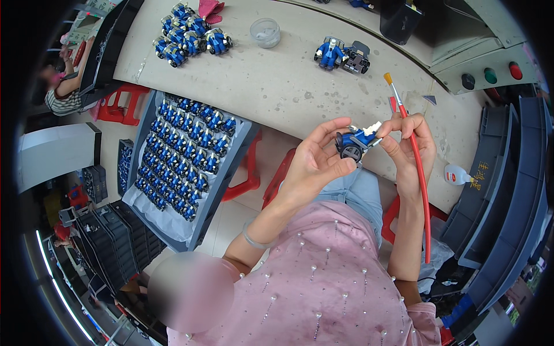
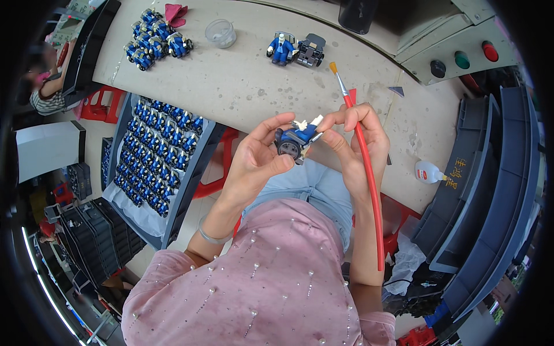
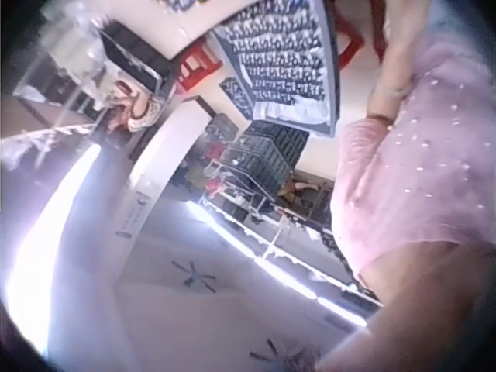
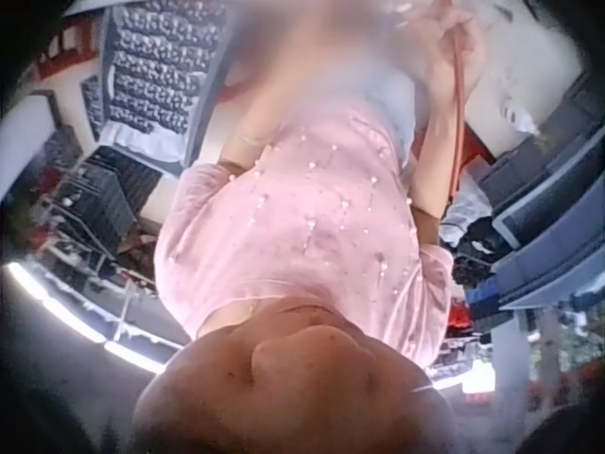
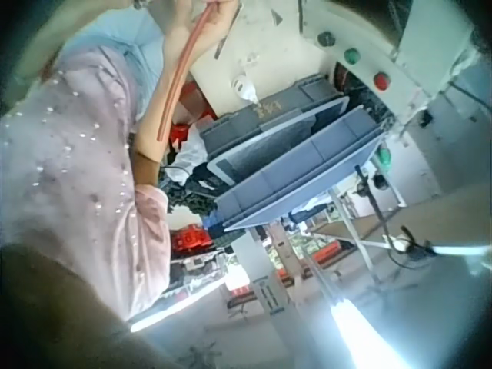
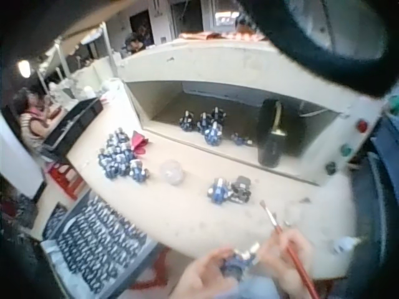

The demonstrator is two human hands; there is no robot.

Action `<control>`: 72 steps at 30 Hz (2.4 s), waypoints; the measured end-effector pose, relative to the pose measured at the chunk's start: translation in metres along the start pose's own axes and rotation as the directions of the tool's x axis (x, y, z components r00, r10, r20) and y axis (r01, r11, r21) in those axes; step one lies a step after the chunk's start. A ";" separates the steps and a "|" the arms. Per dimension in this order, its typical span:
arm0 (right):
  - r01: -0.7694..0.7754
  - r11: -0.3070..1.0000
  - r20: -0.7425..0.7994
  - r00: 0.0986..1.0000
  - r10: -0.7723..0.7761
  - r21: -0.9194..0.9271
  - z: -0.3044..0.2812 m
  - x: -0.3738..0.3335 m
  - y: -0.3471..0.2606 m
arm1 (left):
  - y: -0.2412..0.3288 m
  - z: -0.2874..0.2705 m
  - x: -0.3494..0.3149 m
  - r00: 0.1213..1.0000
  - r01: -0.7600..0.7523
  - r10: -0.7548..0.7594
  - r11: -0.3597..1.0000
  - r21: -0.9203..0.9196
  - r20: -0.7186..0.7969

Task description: The person assembles small blue and silver mechanical toy units by hand at a factory workbench, then applies finishing touches with a paintbrush and a precision tool.

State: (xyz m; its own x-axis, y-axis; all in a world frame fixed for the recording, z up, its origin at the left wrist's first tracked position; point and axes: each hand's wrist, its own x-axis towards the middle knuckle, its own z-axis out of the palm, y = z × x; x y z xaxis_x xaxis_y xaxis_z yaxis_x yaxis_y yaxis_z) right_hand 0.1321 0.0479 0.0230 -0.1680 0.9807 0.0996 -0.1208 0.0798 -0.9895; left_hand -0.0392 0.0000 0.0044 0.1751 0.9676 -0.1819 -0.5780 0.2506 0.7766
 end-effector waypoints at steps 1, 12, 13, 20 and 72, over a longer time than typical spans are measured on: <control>0.000 1.000 0.003 1.000 0.000 0.000 0.000 0.000 0.000 | 0.002 0.001 0.000 1.000 0.004 -0.004 1.000 -0.017 -0.018; -0.072 0.997 -0.057 0.996 0.070 -0.029 0.005 0.000 0.001 | 0.005 -0.002 -0.004 0.951 -0.227 0.268 0.943 0.243 -0.153; -0.072 0.997 -0.053 0.996 0.070 -0.030 0.004 0.001 0.001 | 0.006 -0.002 -0.004 0.938 -0.230 0.299 0.915 0.331 -0.175; -0.065 0.997 -0.055 0.996 0.063 -0.035 0.010 0.001 0.001 | 0.016 -0.011 -0.013 0.920 -0.216 0.322 0.892 0.397 -0.224; 0.094 0.971 -0.028 0.994 -0.103 -0.220 -0.047 0.004 -0.027 | 0.072 -0.306 -0.256 0.040 0.520 0.907 0.339 0.784 -0.419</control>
State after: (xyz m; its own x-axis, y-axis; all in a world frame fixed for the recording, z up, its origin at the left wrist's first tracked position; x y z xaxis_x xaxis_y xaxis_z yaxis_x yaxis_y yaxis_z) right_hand 0.1810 0.0585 0.0455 -0.1275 0.9719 0.1976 0.0825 0.2090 -0.9744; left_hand -0.3695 -0.2198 -0.0779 -0.8514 0.2788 0.4444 0.5196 0.5643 0.6415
